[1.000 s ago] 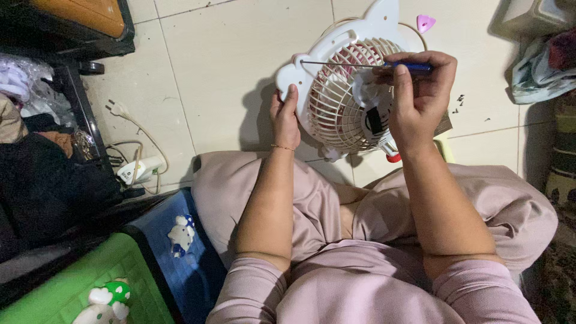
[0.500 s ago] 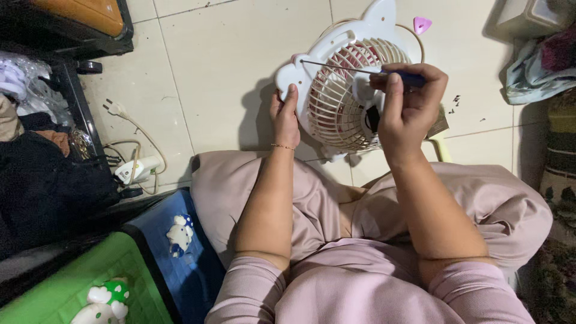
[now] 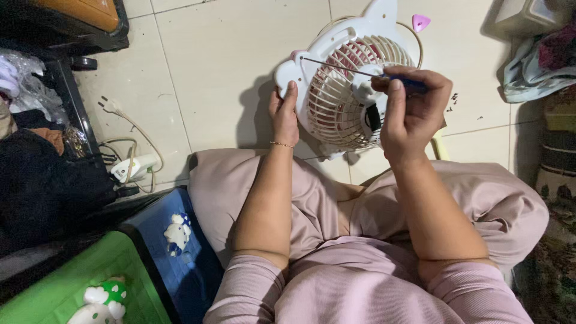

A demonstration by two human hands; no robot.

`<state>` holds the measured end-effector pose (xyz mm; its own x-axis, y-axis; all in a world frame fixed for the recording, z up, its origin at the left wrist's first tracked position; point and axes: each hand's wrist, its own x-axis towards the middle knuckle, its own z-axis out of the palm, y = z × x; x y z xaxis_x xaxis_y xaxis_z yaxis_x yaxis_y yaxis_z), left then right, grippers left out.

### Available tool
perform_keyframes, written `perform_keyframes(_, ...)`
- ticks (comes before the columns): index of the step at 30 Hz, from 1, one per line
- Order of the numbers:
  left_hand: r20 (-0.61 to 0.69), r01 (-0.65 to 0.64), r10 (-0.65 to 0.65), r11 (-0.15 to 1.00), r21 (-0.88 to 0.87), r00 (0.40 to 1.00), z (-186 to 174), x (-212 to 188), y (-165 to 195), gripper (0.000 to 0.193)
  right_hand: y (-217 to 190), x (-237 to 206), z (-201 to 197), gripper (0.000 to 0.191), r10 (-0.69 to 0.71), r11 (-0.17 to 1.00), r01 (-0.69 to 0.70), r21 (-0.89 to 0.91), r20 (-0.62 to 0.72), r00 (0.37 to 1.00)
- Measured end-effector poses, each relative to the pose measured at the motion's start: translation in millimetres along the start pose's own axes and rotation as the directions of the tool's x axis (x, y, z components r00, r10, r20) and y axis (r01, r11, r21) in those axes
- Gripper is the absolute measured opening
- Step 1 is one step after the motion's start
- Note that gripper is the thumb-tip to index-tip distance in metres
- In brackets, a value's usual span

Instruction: The person sits on the floor and services a small cat-shaped desk fan. They remove the front grille, unscrew the rear housing with a screwdriver, brush dust from the blades and housing, then reattach the grille and press the decorative pieces back into place.

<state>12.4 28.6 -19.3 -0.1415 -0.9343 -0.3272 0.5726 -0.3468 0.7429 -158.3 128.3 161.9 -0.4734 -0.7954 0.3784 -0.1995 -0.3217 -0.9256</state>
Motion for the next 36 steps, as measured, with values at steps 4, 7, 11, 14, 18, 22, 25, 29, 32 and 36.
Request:
perform_keyframes(4,0.004,0.005,-0.005,1.000,0.003,1.000,0.3,-0.2,0.6,0.044,-0.9,0.2,7.2,0.021,-0.046,0.999,0.045,0.031,0.035,0.998)
perform_keyframes(7,0.022,-0.003,0.002,1.000,0.004,1.000,1.9,-0.5,2.0,0.045,0.0,1.6,9.0,0.022,-0.039,0.999,0.039,-0.016,0.039,0.999)
perform_keyframes(11,0.022,-0.014,0.014,1.000,0.021,1.000,3.7,-1.5,1.8,0.045,2.4,1.8,8.7,0.023,-0.061,0.997,0.063,-0.035,0.047,0.997)
perform_keyframes(14,0.040,-0.041,0.039,0.998,0.040,0.998,3.1,-2.0,0.1,0.044,0.8,0.9,7.0,0.024,-0.075,0.994,0.080,-0.077,0.071,0.995)
perform_keyframes(18,0.053,-0.069,0.066,0.995,0.065,0.996,3.0,0.0,-2.9,0.043,-7.5,2.7,8.0,0.027,-0.147,0.969,0.167,-0.180,0.120,0.982)
perform_keyframes(22,0.116,-0.159,0.151,0.985,0.062,0.982,4.6,6.2,-4.1,0.044,-21.8,6.4,10.1,0.029,-0.250,0.908,0.301,-0.291,0.202,0.947)
perform_keyframes(25,0.087,-0.129,0.121,0.987,0.096,0.989,4.8,4.1,-4.1,0.044,-33.7,8.2,5.5,0.035,-0.340,0.780,0.443,-0.442,0.295,0.893)
perform_keyframes(29,0.117,-0.188,0.165,0.957,0.223,0.979,6.8,2.8,3.7,0.042,-40.2,8.0,1.8,0.035,-0.358,0.804,0.450,-0.389,0.288,0.888)
perform_keyframes(32,0.158,-0.262,0.222,0.912,0.316,0.962,9.2,-7.5,16.5,0.040,-44.6,5.9,-10.5,0.031,-0.321,0.793,0.419,-0.442,0.281,0.905)
perform_keyframes(36,0.203,-0.341,0.279,0.845,0.412,0.938,17.2,-28.1,41.7,0.039,-51.8,-6.3,-25.8,0.027,-0.224,0.857,0.288,-0.428,0.195,0.955)
